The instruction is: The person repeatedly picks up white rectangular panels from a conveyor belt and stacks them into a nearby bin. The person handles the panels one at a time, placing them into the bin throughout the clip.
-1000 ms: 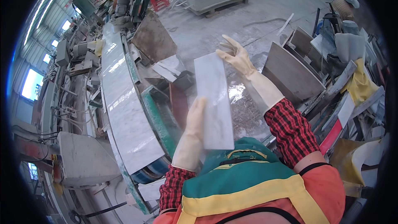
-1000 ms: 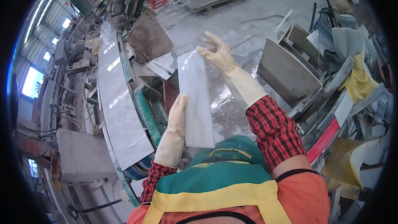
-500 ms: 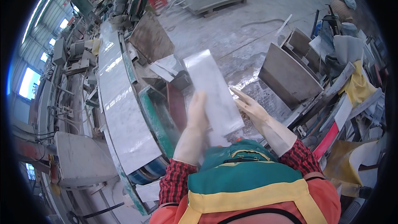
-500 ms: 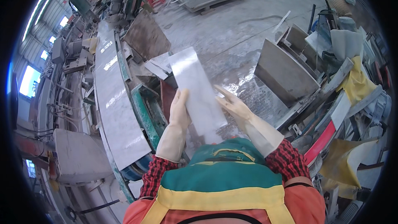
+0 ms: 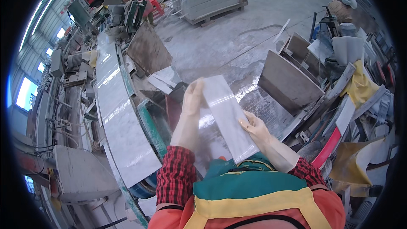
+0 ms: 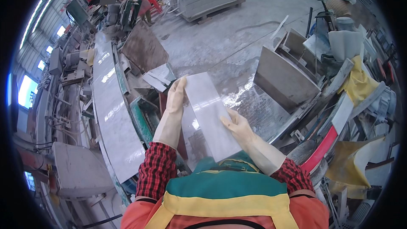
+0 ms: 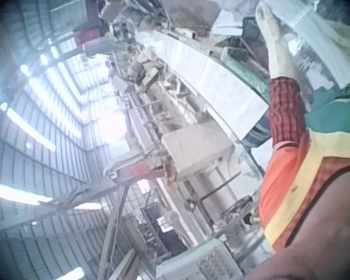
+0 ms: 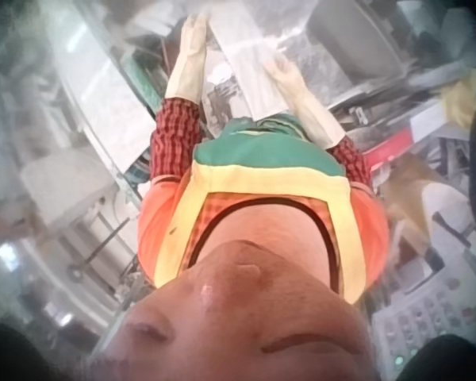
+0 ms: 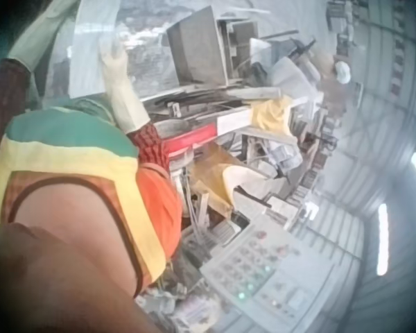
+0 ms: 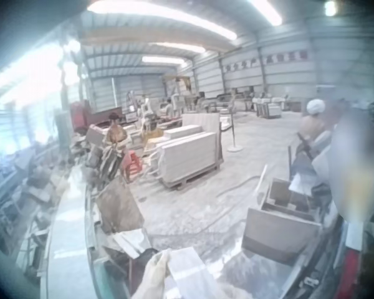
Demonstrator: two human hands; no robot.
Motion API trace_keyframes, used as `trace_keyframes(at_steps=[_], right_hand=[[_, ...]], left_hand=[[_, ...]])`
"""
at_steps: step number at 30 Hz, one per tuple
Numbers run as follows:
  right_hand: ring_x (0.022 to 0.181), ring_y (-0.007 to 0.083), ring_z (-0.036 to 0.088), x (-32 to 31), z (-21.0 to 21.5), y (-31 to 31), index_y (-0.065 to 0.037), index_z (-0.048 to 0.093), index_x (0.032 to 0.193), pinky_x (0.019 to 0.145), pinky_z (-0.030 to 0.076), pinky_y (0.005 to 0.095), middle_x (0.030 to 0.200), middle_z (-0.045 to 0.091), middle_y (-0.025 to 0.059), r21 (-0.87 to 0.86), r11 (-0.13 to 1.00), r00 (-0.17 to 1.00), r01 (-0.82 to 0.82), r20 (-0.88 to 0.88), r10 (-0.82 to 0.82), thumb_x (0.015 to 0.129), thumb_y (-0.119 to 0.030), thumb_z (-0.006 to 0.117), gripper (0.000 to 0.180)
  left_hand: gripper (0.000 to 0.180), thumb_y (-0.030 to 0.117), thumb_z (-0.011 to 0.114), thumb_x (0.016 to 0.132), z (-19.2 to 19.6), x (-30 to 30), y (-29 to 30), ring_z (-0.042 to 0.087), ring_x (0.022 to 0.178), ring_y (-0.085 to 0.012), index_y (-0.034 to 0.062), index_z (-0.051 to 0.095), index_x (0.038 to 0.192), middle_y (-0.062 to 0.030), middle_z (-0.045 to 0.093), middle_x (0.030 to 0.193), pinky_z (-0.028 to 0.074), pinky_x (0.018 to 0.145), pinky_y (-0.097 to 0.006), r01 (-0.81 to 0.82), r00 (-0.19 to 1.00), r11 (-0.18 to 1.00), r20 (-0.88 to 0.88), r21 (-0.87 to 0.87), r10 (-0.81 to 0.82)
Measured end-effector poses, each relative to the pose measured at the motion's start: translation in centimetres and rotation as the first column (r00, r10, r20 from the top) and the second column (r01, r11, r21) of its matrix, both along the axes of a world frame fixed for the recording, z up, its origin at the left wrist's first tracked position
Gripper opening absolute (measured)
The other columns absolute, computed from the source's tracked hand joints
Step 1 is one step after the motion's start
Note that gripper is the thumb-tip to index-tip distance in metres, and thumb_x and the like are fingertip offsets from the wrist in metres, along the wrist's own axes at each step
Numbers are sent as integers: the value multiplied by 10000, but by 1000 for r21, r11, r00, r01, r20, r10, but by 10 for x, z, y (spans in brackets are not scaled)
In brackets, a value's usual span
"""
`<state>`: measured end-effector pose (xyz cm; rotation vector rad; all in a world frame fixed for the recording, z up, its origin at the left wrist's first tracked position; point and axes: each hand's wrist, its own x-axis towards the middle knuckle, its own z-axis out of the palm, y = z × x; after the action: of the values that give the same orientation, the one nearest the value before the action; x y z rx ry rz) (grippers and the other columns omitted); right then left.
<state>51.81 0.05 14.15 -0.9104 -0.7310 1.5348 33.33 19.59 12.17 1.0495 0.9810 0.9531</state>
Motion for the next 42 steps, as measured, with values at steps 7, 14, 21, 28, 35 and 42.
trace_keyframes(at_steps=[7, 14, 21, 28, 35, 42], right_hand=[[1087, 122, 574, 10, -22, -4, 67, 461, 1386, 946, 458, 261, 1237, 616, 89, 32, 997, 998, 69, -1, -69, 970, -150, 602, 490], [1026, 135, 607, 33, -62, 33, 55, 520, 1335, 889, 485, 267, 1162, 644, 85, 42, 968, 959, 247, 130, -250, 963, -141, 604, 429], [1036, 151, 612, -28, -26, 63, 34, 493, 1380, 898, 491, 278, 1215, 626, 109, 89, 995, 973, 42, 224, -62, 968, -151, 594, 463], [1036, 117, 608, -136, -26, 83, -63, 489, 1424, 822, 505, 243, 1168, 653, 60, 260, 752, 700, -605, 624, 348, 982, -157, 591, 464], [846, 174, 664, -125, 4, 76, -60, 492, 1418, 757, 554, 318, 1085, 676, 153, -122, 635, 590, -763, 270, 761, 988, -227, 580, 469], [728, 194, 699, -53, -73, 91, -72, 502, 1413, 689, 585, 308, 996, 716, 165, -230, 833, 732, -504, 398, 553, 976, -304, 612, 507]], left_hand=[[395, 219, 608, 975, -58, 24, -11, 582, 852, -86, -44, 573, 1267, -31, 652, 1033, 483, 734, -230, -83, 996, 922, 52, 378, 69], [685, 64, 661, 893, 23, 3, -151, 479, 1280, -201, -1, 328, 1488, -131, 480, 1433, 395, 1042, -333, 599, 787, 799, 148, 44, -599], [653, 297, 556, 983, 18, -58, -143, 438, 1352, -294, 41, 295, 1524, -149, 404, 1513, 314, 1146, -410, 19, 923, 945, 368, -326, 108], [586, 450, 366, 1039, -25, -127, -159, 382, 1374, -262, 57, 396, 1474, -96, 444, 1493, 214, 1184, -396, -234, 268, 738, 687, -633, 675], [642, 520, 306, 1027, -141, -262, -247, 336, 1417, -298, 76, 381, 1485, -86, 382, 1542, 246, 1169, -467, -141, -318, 853, 839, -502, 441], [692, 569, 433, 971, -132, -312, -280, 478, 1322, -292, 50, 453, 1429, -123, 488, 1458, 375, 1107, -478, -813, -70, -83, -45, -577, 997]])
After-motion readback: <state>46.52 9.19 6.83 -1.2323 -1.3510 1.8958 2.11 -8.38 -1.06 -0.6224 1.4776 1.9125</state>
